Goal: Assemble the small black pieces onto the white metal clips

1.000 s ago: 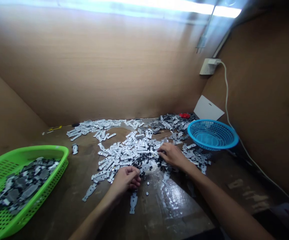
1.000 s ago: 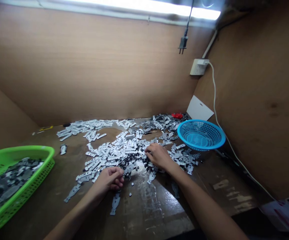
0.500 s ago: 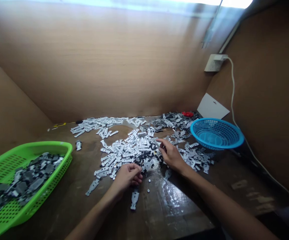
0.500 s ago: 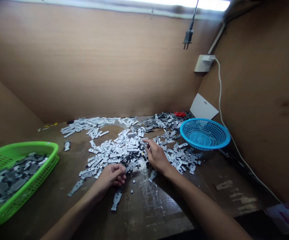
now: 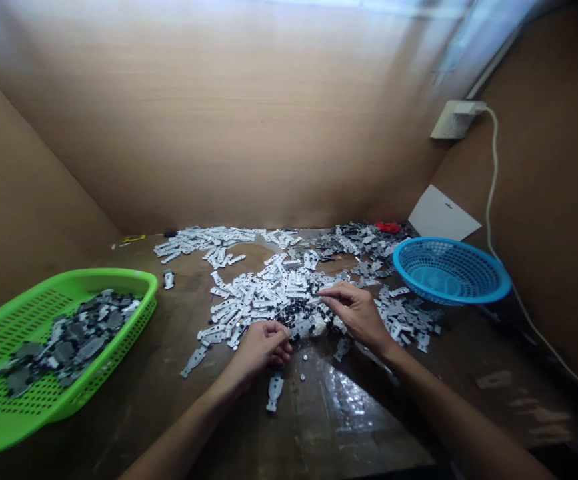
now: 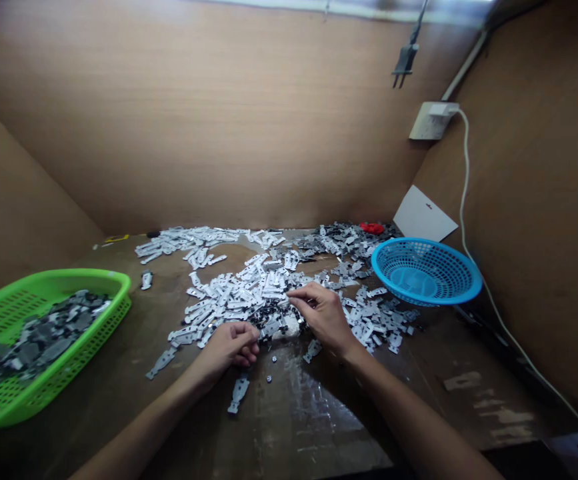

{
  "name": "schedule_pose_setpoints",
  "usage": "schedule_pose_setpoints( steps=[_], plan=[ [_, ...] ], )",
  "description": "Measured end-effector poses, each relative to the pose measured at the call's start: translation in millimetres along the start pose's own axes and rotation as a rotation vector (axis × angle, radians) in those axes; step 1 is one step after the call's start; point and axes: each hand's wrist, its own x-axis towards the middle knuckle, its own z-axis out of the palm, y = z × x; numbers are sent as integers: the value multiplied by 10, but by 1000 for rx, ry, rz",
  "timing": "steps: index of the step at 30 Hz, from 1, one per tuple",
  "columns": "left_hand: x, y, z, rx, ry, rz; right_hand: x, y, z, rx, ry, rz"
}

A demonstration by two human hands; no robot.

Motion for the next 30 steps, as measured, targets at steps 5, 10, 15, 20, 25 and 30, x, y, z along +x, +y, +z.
schedule_pose_setpoints(
  steps=[5, 10, 15, 20, 25, 30],
  plan=[
    [-14, 32, 11, -5, 8, -5, -60, -28, 106, 229, -151, 252],
    [-13, 39, 15, 9, 11, -3, -110, -7, 193, 317, -143, 327],
    [-11, 27, 10, 10, 4, -2, -125, 21, 217, 270, -160, 310],
    [-26, 47, 20, -2, 9, 2, -133, 41, 222, 166, -157, 292],
    [-31, 50, 24, -8, 7, 1, -145, 52, 247, 139, -169, 292],
    [-35, 36, 24, -15, 9, 17, -141, 80, 263, 260, -183, 364]
  ],
)
